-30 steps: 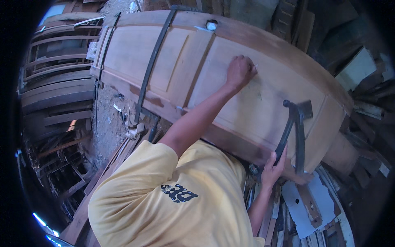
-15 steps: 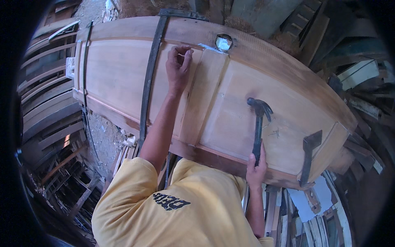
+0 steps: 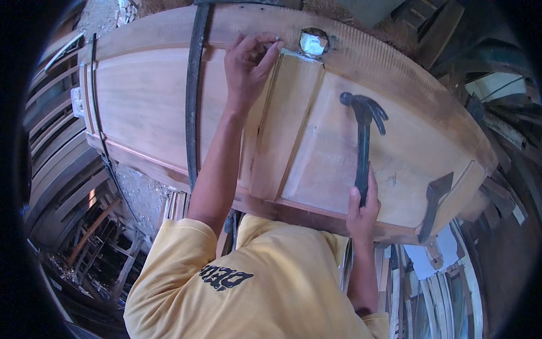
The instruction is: The person selects nails from a small container and uses a hammer to secure a panel within a wood frame, then uses a metal bar clamp to apply pressure and hold the assembly together while using a chisel to adjust a joint.
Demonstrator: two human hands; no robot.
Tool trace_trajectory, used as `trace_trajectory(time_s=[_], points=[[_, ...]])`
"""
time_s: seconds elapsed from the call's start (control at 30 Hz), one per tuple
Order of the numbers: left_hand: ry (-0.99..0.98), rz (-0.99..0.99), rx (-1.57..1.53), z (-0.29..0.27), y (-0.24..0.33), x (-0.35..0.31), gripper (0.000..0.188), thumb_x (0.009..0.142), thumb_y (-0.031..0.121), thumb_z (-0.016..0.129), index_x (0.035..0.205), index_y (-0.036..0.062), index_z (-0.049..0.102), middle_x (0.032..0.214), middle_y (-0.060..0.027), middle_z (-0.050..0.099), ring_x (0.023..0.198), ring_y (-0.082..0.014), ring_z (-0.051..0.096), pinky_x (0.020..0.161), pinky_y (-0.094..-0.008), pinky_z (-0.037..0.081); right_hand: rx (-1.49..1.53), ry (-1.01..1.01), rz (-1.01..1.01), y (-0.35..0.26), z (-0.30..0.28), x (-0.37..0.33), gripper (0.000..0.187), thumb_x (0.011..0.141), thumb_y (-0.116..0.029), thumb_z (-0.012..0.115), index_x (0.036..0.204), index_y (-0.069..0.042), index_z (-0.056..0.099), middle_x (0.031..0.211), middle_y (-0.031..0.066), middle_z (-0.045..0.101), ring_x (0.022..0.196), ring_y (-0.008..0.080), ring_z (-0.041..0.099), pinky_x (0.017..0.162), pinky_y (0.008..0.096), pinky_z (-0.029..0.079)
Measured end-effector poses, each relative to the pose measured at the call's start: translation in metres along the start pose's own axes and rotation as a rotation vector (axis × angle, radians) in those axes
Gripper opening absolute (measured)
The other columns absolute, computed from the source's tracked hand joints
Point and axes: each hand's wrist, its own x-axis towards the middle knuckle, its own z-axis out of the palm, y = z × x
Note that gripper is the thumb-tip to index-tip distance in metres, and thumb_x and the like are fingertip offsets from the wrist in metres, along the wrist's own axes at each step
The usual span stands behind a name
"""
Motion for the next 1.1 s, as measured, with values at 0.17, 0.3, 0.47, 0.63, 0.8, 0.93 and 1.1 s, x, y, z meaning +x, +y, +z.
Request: trace_trajectory(time_s=[0.17, 0.3, 0.47, 0.63, 0.8, 0.93, 1.1], points=[[0.001, -0.034, 0.011, 0.004, 0.000, -0.002, 0.013, 0.085, 0.019, 0.081, 0.098, 0.0164, 0.079, 0.069, 0.0021, 0.066, 0.076, -0.0171, 0.055, 0.079, -0.0365, 0.039, -0.027, -0.008, -0.038, -0.016, 0.003, 0.019, 0.055, 0.104, -0.012, 0.054, 0.155, 0.002, 0.041, 0.126, 0.0133, 0.065, 0.092, 0.0139, 0.059, 0.085, 0.0279, 0.049], [0.016, 0.043, 0.093, 0.005, -0.002, -0.001, 0.013, 0.083, 0.024, 0.081, 0.095, 0.0236, 0.079, 0.065, 0.0065, 0.066, 0.079, -0.0164, 0.056, 0.080, -0.0387, 0.034, -0.094, -0.015, -0.154, -0.026, 0.003, 0.033, 0.056, 0.103, -0.011, 0.055, 0.156, 0.001, 0.040, 0.135, 0.0179, 0.063, 0.103, 0.0192, 0.065, 0.091, 0.0311, 0.051], [0.014, 0.076, 0.088, 0.005, -0.001, -0.001, 0.014, 0.084, 0.023, 0.081, 0.098, 0.0220, 0.080, 0.070, 0.0052, 0.068, 0.080, -0.0182, 0.055, 0.081, -0.0376, 0.036, -0.148, -0.030, -0.217, -0.051, 0.003, 0.045, 0.057, 0.103, -0.012, 0.058, 0.156, -0.002, 0.041, 0.145, 0.0232, 0.058, 0.116, 0.0285, 0.067, 0.097, 0.0347, 0.051], [0.013, 0.072, 0.090, 0.005, -0.003, -0.002, 0.013, 0.084, 0.023, 0.083, 0.097, 0.0195, 0.081, 0.075, 0.0017, 0.070, 0.077, -0.0215, 0.053, 0.080, -0.0372, 0.041, -0.323, -0.084, -0.442, -0.071, -0.001, 0.066, 0.058, 0.102, -0.010, 0.062, 0.156, -0.005, 0.042, 0.140, 0.0234, 0.061, 0.113, 0.0350, 0.069, 0.094, 0.0354, 0.053], [-0.070, 0.125, 0.093, -0.006, 0.011, 0.004, 0.028, 0.085, 0.008, 0.073, 0.113, 0.0089, 0.070, 0.086, -0.0048, 0.072, 0.080, -0.0220, 0.064, 0.080, -0.0381, 0.045, -0.409, 0.001, -0.739, -0.097, 0.007, 0.079, 0.063, 0.098, -0.007, 0.066, 0.157, -0.015, 0.046, 0.114, 0.0184, 0.070, 0.083, 0.0321, 0.067, 0.079, 0.0382, 0.055], [0.025, 0.073, 0.022, -0.003, 0.015, 0.006, 0.012, 0.083, 0.016, 0.080, 0.095, 0.0127, 0.079, 0.073, -0.0043, 0.070, 0.070, -0.0252, 0.055, 0.078, -0.0400, 0.044, -0.457, 0.009, -0.748, -0.102, 0.008, 0.087, 0.064, 0.096, -0.008, 0.069, 0.155, -0.024, 0.050, 0.090, 0.0135, 0.067, 0.068, 0.0270, 0.059, 0.068, 0.0406, 0.053], [-0.005, 0.050, 0.009, -0.004, 0.012, 0.006, 0.014, 0.084, 0.018, 0.079, 0.098, 0.0152, 0.078, 0.075, -0.0037, 0.070, 0.071, -0.0246, 0.057, 0.077, -0.0397, 0.044, -0.630, -0.016, -0.725, -0.107, 0.011, 0.095, 0.065, 0.095, -0.011, 0.071, 0.154, -0.028, 0.052, 0.083, 0.0118, 0.063, 0.066, 0.0242, 0.058, 0.065, 0.0402, 0.051]])
